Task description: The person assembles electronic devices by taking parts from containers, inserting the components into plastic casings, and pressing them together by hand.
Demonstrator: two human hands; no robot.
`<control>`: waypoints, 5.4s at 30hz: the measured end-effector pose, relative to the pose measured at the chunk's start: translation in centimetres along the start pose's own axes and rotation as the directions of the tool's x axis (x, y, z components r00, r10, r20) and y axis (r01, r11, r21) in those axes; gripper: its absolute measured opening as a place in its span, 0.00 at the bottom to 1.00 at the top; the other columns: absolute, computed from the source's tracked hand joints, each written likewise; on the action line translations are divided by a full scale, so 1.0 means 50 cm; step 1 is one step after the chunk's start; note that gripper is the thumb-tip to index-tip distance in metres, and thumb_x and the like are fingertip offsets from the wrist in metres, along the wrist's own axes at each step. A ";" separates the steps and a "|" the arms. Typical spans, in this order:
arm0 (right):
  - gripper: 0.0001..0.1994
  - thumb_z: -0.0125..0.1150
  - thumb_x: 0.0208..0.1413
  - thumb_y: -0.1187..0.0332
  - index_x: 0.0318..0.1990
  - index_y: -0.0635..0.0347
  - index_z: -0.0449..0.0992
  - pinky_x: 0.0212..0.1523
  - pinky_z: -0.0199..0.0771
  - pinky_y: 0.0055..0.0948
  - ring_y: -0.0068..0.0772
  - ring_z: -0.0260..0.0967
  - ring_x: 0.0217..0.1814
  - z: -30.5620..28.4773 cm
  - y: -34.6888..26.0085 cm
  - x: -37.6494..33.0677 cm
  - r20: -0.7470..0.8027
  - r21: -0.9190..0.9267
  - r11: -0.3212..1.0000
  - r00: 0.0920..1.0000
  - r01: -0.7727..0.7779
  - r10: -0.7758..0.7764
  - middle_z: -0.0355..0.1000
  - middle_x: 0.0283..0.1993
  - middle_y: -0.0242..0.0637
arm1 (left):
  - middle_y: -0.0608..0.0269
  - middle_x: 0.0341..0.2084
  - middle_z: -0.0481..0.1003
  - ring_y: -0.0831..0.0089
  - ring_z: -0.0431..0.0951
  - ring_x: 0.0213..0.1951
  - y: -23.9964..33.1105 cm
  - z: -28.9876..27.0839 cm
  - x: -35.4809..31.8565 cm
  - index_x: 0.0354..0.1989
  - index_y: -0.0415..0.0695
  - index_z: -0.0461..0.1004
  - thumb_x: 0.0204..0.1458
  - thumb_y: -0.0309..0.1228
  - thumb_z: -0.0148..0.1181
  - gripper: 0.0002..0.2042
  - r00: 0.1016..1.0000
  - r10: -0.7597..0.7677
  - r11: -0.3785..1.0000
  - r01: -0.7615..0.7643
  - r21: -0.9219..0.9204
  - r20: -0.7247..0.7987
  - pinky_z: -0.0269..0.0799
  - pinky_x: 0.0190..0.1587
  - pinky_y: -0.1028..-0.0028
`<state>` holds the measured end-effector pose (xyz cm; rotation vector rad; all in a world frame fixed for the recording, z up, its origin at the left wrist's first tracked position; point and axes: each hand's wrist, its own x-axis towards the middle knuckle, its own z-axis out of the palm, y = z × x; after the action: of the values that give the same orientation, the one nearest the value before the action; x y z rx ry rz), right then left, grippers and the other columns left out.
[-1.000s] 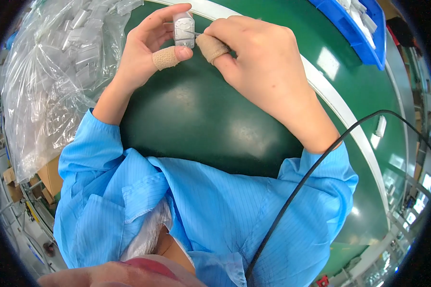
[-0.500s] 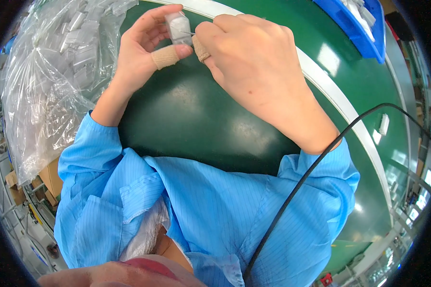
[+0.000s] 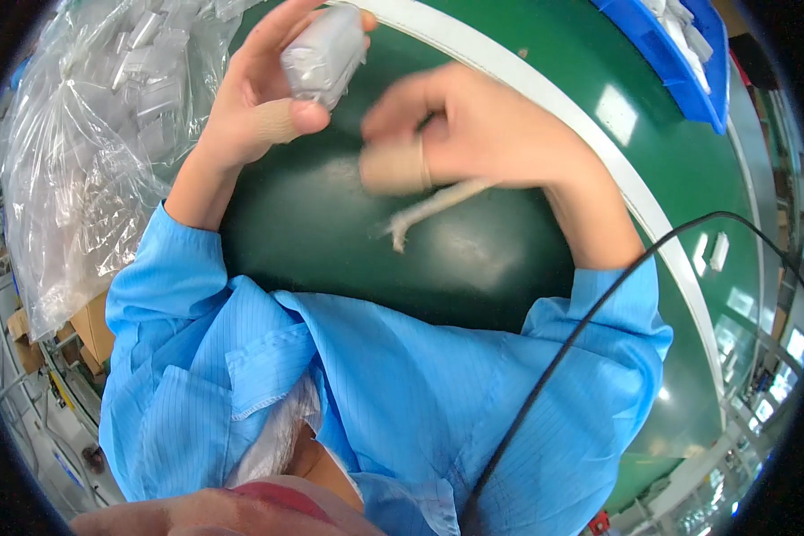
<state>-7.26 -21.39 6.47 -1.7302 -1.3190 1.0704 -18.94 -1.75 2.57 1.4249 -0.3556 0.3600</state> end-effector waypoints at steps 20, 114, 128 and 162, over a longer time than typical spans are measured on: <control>0.15 0.63 0.50 0.77 0.47 0.66 0.77 0.48 0.68 0.24 0.24 0.67 0.43 0.012 0.032 0.035 -0.534 -0.121 0.917 0.754 0.380 -0.383 0.72 0.42 0.35 | 0.62 0.44 0.75 0.78 0.75 0.46 -0.003 0.031 -0.020 0.56 0.38 0.68 0.56 0.25 0.59 0.19 0.970 -0.183 0.874 0.235 0.425 -0.161 0.71 0.48 0.77; 0.34 0.73 0.42 0.57 0.53 0.66 0.66 0.39 0.66 0.34 0.41 0.63 0.39 0.021 0.098 0.120 -0.228 -0.660 0.193 0.051 0.726 -0.972 0.63 0.40 0.47 | 0.56 0.37 0.74 0.60 0.77 0.39 -0.027 0.064 -0.017 0.46 0.39 0.69 0.25 0.32 0.77 0.34 0.956 0.289 0.523 -0.121 0.844 -0.043 0.75 0.41 0.68; 0.32 0.70 0.32 0.74 0.53 0.58 0.73 0.49 0.72 0.29 0.33 0.70 0.44 0.015 0.028 0.027 -0.365 -0.304 0.894 0.827 0.328 -0.427 0.68 0.40 0.37 | 0.56 0.42 0.74 0.62 0.76 0.43 -0.013 0.038 -0.019 0.48 0.38 0.69 0.27 0.38 0.79 0.36 0.997 0.007 0.702 0.047 0.710 -0.073 0.73 0.48 0.68; 0.32 0.66 0.42 0.70 0.60 0.54 0.68 0.52 0.67 0.31 0.34 0.65 0.47 -0.121 0.020 -0.008 -0.490 -0.693 0.708 0.808 -0.134 -0.327 0.66 0.51 0.35 | 0.42 0.46 0.74 0.48 0.74 0.49 -0.063 -0.347 -0.005 0.54 0.36 0.69 0.45 0.31 0.63 0.25 0.929 0.369 0.889 -0.345 0.300 -0.024 0.68 0.53 0.63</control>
<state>-1.44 -22.28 8.16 -2.2356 -1.4591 -0.1507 -17.33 15.13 -2.28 1.6268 -0.5177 0.7969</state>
